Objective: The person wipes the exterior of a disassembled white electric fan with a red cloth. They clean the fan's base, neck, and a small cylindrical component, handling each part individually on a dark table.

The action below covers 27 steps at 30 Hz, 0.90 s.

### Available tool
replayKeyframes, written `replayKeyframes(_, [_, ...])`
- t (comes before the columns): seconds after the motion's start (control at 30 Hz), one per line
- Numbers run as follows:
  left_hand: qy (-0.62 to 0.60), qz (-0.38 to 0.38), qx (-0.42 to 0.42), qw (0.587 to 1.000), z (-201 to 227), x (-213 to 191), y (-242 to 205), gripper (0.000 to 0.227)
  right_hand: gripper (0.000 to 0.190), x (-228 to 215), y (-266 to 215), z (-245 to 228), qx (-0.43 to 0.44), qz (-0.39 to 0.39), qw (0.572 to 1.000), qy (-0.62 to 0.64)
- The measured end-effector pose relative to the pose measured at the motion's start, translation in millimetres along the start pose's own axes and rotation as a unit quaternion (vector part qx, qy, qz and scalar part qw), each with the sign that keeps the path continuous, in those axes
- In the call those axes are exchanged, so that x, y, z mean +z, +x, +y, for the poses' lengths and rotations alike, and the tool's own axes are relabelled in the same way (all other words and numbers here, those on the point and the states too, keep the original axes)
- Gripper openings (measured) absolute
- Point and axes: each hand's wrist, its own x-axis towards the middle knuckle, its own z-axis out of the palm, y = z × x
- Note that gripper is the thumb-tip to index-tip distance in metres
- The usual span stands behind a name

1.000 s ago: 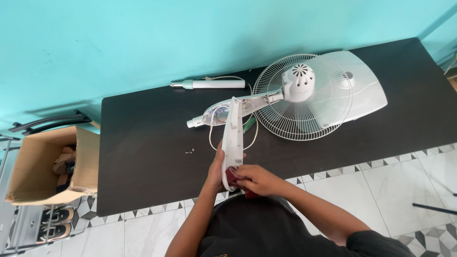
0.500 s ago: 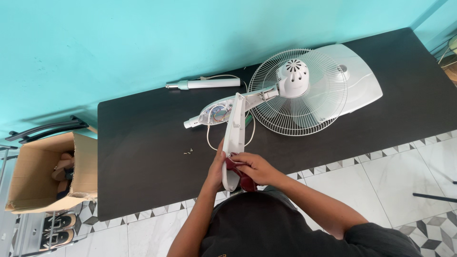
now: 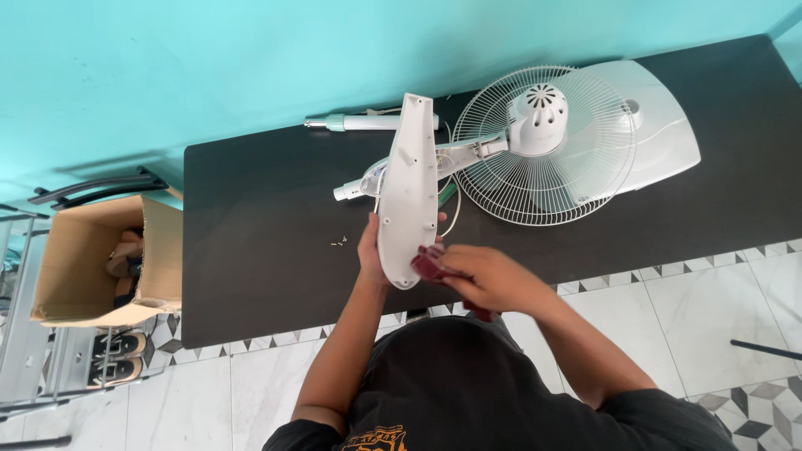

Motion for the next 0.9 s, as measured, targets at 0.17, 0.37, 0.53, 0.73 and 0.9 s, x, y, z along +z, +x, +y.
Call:
replayKeyframes(0.17, [-0.071,-0.02,0.018,0.997,8,18,-1,0.082,0.021,-36,-11,-15,0.044,0.108,0.991,-0.072])
replayKeyframes(0.37, [-0.105,-0.038,0.009,0.994,-4,0,-7,0.08,0.037,-39,-3,-22,0.038,0.223,0.945,-0.235])
replayKeyframes(0.53, [-0.07,0.082,-0.033,0.994,-22,-39,-19,0.079,0.038,-8,19,-23,-0.057,0.162,0.952,-0.253])
replayKeyframes(0.73, [0.044,0.07,-0.066,0.994,-35,-48,-43,0.065,0.04,13,31,11,-0.02,0.186,0.946,-0.266])
replayKeyframes(0.9, [0.063,0.043,-0.086,0.993,-38,-54,-57,0.065,0.04,37,25,41,0.01,0.185,0.959,-0.214])
